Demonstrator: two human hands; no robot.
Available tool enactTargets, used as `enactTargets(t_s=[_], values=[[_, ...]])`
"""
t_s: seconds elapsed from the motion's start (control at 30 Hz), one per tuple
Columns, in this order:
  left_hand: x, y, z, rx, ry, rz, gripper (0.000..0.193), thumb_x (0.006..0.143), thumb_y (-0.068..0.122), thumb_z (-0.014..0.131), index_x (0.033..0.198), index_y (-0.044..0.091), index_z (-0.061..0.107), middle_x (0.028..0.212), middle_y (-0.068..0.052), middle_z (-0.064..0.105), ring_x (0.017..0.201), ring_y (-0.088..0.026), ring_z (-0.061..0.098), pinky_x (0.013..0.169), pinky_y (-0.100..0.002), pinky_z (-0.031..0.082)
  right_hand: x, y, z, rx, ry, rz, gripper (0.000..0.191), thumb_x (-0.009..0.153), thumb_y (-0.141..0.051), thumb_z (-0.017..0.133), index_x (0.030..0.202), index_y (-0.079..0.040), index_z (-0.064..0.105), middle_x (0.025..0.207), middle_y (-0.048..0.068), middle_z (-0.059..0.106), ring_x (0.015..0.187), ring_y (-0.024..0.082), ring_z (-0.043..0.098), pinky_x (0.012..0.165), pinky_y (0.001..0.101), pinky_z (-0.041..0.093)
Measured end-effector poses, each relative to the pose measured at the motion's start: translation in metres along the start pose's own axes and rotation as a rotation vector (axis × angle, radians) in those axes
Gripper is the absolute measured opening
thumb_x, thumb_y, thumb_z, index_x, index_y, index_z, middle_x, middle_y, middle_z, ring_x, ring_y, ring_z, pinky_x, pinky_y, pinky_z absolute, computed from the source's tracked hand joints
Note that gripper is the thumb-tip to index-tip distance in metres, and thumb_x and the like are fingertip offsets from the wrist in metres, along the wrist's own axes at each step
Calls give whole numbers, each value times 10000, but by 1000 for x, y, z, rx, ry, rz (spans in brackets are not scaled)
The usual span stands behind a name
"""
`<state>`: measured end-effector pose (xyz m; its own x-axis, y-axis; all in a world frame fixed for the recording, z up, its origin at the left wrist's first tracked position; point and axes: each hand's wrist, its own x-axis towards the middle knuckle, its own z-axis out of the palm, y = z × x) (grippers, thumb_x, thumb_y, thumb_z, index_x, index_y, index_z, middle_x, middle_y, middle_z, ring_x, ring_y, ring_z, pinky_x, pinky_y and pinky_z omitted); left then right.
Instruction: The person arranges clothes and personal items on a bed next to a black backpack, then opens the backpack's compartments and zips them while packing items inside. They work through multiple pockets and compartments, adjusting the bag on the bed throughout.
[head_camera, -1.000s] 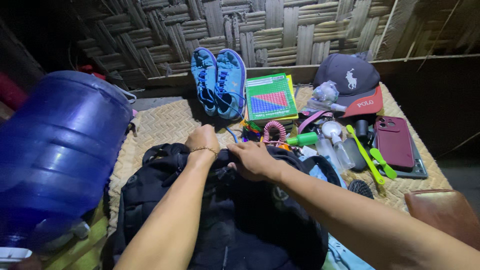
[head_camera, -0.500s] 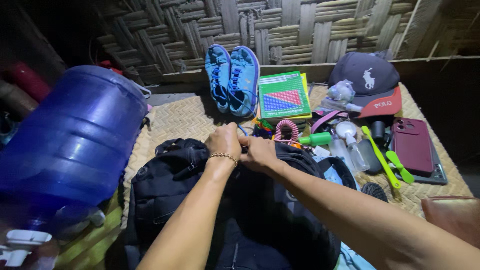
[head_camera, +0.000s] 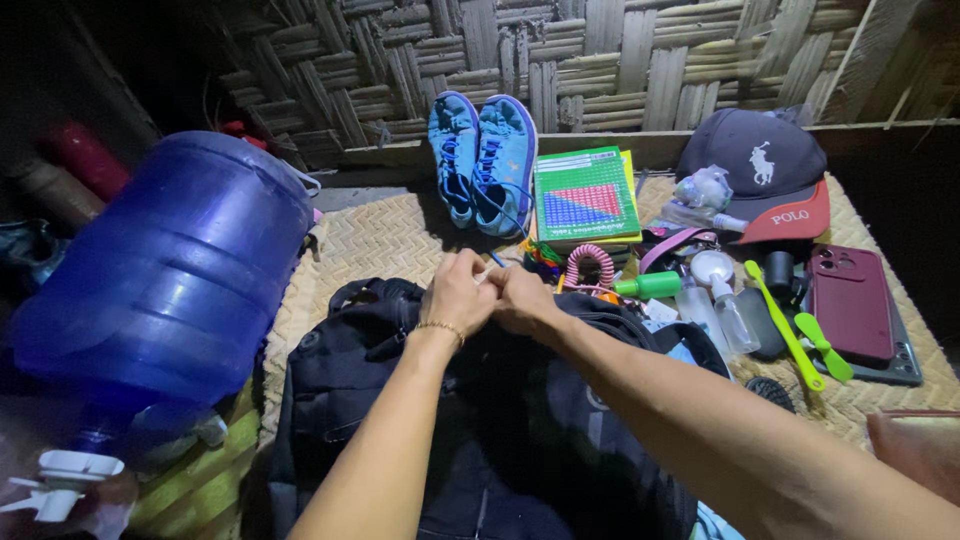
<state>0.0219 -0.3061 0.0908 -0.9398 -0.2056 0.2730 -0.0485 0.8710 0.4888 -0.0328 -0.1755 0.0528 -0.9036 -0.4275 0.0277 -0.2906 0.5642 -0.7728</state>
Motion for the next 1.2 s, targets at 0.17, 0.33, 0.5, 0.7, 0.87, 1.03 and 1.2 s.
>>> enactTargets(t_s=[0.17, 0.33, 0.5, 0.7, 0.87, 1.03, 1.2], values=[[-14, -33, 23, 153, -83, 88, 215, 911, 194, 561, 1085, 138, 675, 1160, -128, 684, 1185, -341, 584, 1004, -510, 423, -2, 5, 3, 31, -2, -30, 319, 753, -394, 806, 973, -164, 798, 880, 48, 795, 815, 179, 752, 761, 333, 559], [-17, -46, 32, 136, 27, 135, 231, 865, 153, 551, 1056, 114, 675, 1123, -132, 688, 1125, -358, 596, 1000, -491, 427, 1, 7, -2, 82, -27, -82, 308, 772, -365, 795, 1001, -159, 804, 870, 60, 790, 797, 173, 755, 741, 318, 571], [-24, -52, 38, 117, 146, 205, 295, 793, 120, 571, 1069, 107, 672, 1093, -128, 694, 1092, -357, 607, 1000, -484, 433, 4, 10, -10, 57, -14, -87, 297, 797, -351, 795, 1006, -139, 803, 873, 84, 793, 800, 177, 744, 744, 318, 559], [-15, -59, 43, 163, 54, 181, 305, 764, 104, 598, 1058, 106, 680, 1104, -120, 697, 1122, -334, 614, 1009, -468, 440, -12, 40, -40, 6, 48, -45, 307, 831, -337, 792, 1054, -127, 795, 870, 73, 776, 788, 155, 720, 737, 299, 550], [-9, -60, 46, 172, -24, 63, 330, 787, 105, 607, 1106, 109, 689, 1132, -143, 683, 1135, -348, 604, 1017, -469, 438, -25, 72, -62, 167, 41, -26, 269, 862, -243, 774, 1066, -67, 781, 885, 54, 783, 808, 120, 713, 735, 277, 559], [-11, -40, 37, 253, 16, 58, 321, 778, 113, 626, 1088, 112, 711, 1141, -159, 673, 1165, -365, 591, 1005, -471, 448, -63, 105, -101, 298, 67, 33, 284, 847, -234, 788, 1094, -95, 790, 920, 18, 793, 827, 79, 700, 752, 260, 545], [-14, 14, 21, 167, -225, 114, 352, 763, 378, 702, 1023, 145, 739, 1068, -137, 703, 1083, -346, 642, 952, -473, 499, -79, 96, -104, 271, 139, 68, 259, 873, -242, 767, 1082, -91, 794, 883, 21, 784, 788, 84, 686, 729, 259, 540]])
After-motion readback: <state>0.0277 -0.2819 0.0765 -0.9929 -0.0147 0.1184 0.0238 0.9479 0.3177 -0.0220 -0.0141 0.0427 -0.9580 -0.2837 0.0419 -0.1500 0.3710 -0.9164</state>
